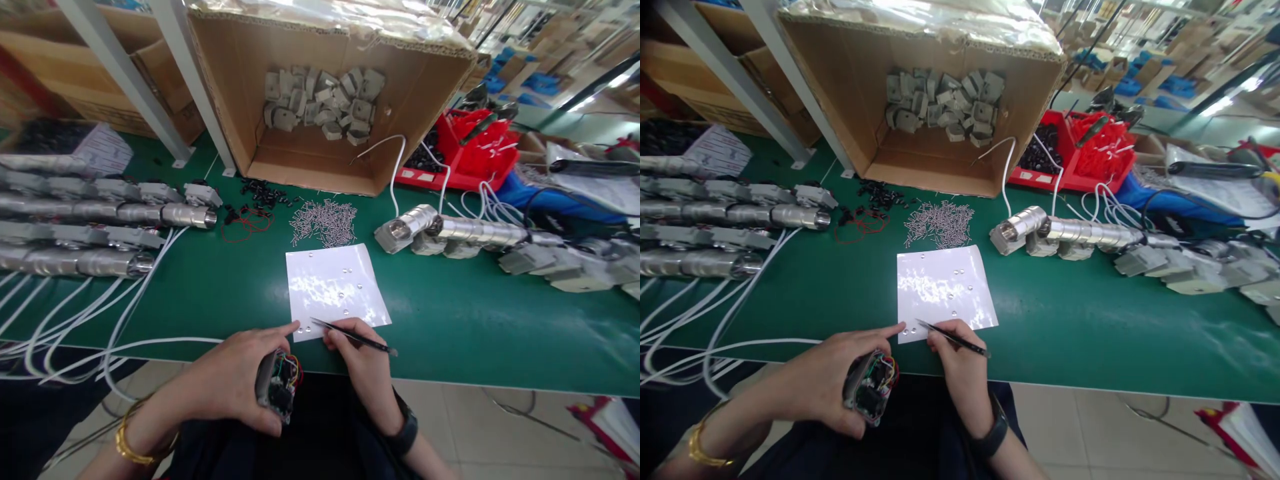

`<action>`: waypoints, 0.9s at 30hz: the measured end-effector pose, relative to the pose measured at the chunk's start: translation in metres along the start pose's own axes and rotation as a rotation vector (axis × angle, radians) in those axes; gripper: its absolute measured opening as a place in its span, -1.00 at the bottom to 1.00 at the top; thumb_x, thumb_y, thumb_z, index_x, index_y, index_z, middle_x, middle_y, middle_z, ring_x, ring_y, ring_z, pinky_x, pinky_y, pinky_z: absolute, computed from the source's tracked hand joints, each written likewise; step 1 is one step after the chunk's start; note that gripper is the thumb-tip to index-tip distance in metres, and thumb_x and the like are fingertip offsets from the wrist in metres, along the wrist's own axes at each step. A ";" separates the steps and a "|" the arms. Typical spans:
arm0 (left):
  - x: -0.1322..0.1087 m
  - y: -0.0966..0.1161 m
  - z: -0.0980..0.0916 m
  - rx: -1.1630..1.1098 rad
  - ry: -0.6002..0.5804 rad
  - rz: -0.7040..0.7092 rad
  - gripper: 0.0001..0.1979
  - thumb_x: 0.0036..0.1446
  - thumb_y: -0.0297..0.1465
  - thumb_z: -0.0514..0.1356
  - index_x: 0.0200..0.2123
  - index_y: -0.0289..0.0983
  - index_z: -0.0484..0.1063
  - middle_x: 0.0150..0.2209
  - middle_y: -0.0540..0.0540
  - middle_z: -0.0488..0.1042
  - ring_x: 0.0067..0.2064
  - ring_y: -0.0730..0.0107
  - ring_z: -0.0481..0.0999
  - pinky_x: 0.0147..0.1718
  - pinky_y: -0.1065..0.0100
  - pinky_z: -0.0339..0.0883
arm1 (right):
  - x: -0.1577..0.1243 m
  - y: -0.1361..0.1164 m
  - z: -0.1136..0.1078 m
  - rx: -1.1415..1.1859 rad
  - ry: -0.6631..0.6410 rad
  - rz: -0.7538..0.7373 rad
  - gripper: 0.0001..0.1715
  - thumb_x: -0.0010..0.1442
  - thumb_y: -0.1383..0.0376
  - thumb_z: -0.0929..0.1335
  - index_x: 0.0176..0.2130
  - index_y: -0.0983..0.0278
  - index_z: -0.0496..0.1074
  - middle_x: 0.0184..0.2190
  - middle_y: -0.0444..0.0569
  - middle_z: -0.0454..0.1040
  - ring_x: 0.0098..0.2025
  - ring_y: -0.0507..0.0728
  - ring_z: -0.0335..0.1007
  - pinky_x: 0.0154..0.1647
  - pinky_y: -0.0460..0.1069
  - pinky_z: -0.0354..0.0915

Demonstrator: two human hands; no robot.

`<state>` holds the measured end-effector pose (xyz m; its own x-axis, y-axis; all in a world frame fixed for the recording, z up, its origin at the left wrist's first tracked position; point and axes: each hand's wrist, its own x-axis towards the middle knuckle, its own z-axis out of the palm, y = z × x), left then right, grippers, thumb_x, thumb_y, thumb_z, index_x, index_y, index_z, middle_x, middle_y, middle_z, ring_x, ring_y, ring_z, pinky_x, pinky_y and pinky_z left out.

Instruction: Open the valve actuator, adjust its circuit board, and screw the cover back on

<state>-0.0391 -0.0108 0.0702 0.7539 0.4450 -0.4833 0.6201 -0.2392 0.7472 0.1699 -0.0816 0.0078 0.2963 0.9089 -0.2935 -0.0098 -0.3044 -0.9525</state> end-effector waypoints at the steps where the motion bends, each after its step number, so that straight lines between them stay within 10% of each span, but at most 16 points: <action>1: 0.000 0.000 0.001 0.000 0.003 0.000 -0.37 -0.33 -0.15 0.39 -0.11 -0.17 0.36 0.26 -0.08 0.06 0.15 0.01 0.23 0.07 0.18 0.17 | 0.000 0.000 0.000 -0.002 0.020 -0.014 -0.69 0.06 0.10 0.40 -0.35 0.31 0.42 -0.49 -0.03 0.49 -0.46 0.09 0.41 -0.42 -0.04 0.35; 27: 0.000 0.002 0.001 -0.011 0.043 -0.021 -0.37 -0.34 -0.19 0.43 -0.12 -0.13 0.36 0.25 -0.04 0.06 0.14 0.00 0.25 0.05 0.15 0.17 | 0.003 -0.005 -0.005 -0.107 -0.117 -0.067 -0.68 0.17 0.10 0.32 -0.39 0.32 0.41 -0.48 -0.01 0.49 -0.42 0.12 0.43 -0.36 -0.01 0.34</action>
<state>-0.0377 -0.0122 0.0711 0.7307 0.4864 -0.4790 0.6330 -0.2199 0.7423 0.1758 -0.0792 0.0119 0.1801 0.9531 -0.2433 0.1095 -0.2652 -0.9580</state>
